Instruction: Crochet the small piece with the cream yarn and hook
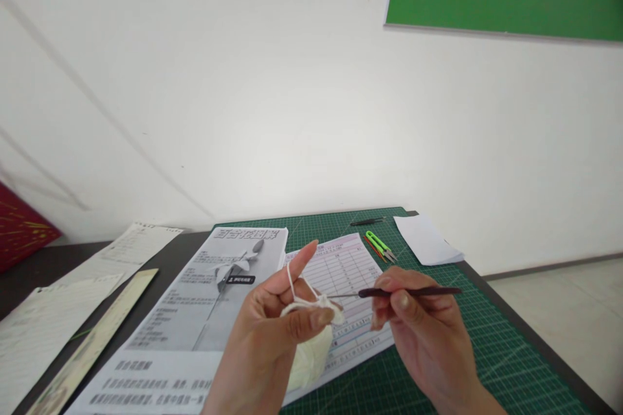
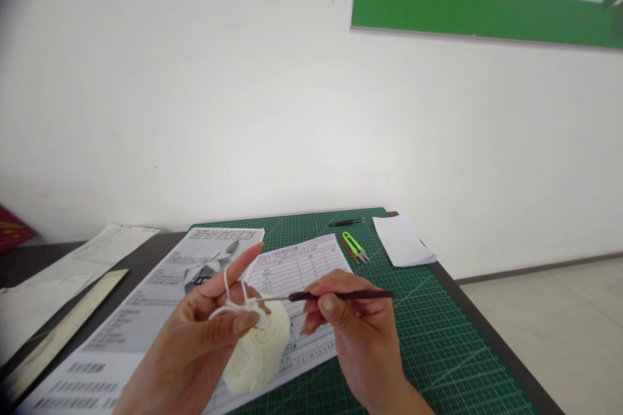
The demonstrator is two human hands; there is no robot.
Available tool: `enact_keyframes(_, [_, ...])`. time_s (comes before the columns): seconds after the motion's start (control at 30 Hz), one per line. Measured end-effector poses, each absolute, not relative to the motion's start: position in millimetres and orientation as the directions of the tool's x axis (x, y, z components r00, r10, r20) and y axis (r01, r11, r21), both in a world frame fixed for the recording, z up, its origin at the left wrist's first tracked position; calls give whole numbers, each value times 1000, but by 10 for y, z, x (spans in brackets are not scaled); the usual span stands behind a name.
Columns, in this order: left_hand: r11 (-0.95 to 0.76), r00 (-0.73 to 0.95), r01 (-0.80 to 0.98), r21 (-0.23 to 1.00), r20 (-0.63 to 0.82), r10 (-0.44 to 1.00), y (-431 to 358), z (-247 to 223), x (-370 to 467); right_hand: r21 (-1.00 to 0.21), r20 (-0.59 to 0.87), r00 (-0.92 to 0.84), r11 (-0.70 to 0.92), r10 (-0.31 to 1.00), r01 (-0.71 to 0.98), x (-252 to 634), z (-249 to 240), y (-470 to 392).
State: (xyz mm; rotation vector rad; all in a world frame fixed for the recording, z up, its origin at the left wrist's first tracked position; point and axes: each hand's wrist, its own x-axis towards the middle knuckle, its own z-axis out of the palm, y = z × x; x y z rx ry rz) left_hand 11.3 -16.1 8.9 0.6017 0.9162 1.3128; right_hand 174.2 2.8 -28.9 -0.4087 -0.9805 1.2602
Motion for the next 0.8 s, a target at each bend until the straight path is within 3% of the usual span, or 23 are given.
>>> enact_keyframes(0.37, [247,159,-537,806,-191,969,-131,116,47,-728,485,-57,366,873,-580,1853,-213,78])
enact_keyframes(0.5, [273,230,-545,793,-172,958,-120,118,51,-753,390,-78,268,918,-601,1872,-229,95])
enact_keyframes(0.6, [170,77,-420,892,-152,985,-155,120,103,-743,198,-126,65,972,-666,1843,-278,121])
enact_keyframes(0.7, [-84,-130,-225,971,55,990,-187,99,175,-679,38,-190,-115,981,-725,1799,-304,152])
enact_keyframes(0.8, [-198,-205,-121,973,171,964,-193,58,238,-640,-29,-208,-178,978,-748,1765,-281,156])
